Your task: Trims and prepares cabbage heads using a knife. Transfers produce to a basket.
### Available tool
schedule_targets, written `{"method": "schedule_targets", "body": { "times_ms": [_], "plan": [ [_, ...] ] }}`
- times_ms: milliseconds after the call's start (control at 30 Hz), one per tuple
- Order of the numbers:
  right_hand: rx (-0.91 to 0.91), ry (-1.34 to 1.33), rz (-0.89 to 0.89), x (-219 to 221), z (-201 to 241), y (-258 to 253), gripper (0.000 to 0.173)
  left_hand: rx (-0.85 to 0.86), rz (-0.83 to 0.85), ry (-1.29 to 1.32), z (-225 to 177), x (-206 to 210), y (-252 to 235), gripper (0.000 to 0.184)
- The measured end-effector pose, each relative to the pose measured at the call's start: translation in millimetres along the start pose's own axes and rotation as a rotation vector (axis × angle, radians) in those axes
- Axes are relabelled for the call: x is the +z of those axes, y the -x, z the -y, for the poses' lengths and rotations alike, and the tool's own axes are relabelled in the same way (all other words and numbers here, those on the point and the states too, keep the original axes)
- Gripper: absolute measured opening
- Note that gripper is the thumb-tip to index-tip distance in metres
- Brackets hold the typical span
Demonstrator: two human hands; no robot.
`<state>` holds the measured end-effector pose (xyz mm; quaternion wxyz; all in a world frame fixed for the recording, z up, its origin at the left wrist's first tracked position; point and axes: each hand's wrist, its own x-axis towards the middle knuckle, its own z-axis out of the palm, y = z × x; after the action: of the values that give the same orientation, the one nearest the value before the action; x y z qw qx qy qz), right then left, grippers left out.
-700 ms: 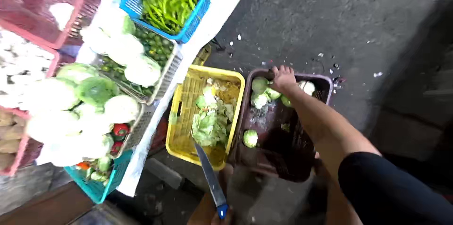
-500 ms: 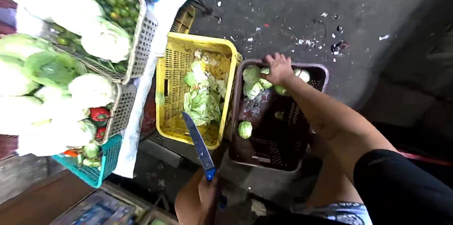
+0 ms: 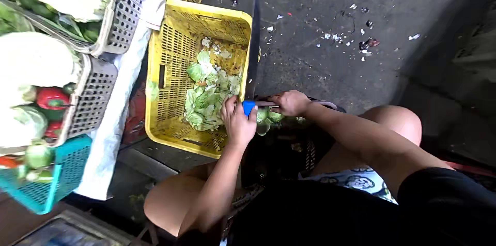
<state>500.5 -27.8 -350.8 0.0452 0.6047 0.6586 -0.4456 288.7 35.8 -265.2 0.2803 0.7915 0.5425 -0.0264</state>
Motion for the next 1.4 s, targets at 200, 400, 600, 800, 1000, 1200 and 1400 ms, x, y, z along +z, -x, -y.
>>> {"method": "schedule_targets", "body": {
  "times_ms": [200,400,600,800,1000,1200,1400],
  "plan": [
    [0.153,0.164,-0.065,5,13,3,0.034,-0.057,0.057,0.097,-28,-17,-24,0.043],
    [0.142,0.179,-0.116,6,19,3,0.036,-0.132,-0.033,0.357,7,-63,8,0.041],
    [0.02,0.196,-0.357,-4,67,53,0.05,-0.286,-0.118,0.417,76,-91,9,0.045],
    [0.188,0.46,0.359,55,28,72,0.056,-0.316,-0.202,0.513,101,-102,7,0.043],
    [-0.037,0.721,0.478,59,-14,54,0.063,-0.276,-0.124,0.584,94,-140,-5,0.041],
    [-0.013,0.595,0.443,29,43,48,0.09,-0.059,-0.161,0.349,111,-162,0,0.037],
    [-0.205,-0.307,-0.044,-65,144,61,0.123,-0.075,-0.299,0.388,125,-176,34,0.032]
  ]
}}
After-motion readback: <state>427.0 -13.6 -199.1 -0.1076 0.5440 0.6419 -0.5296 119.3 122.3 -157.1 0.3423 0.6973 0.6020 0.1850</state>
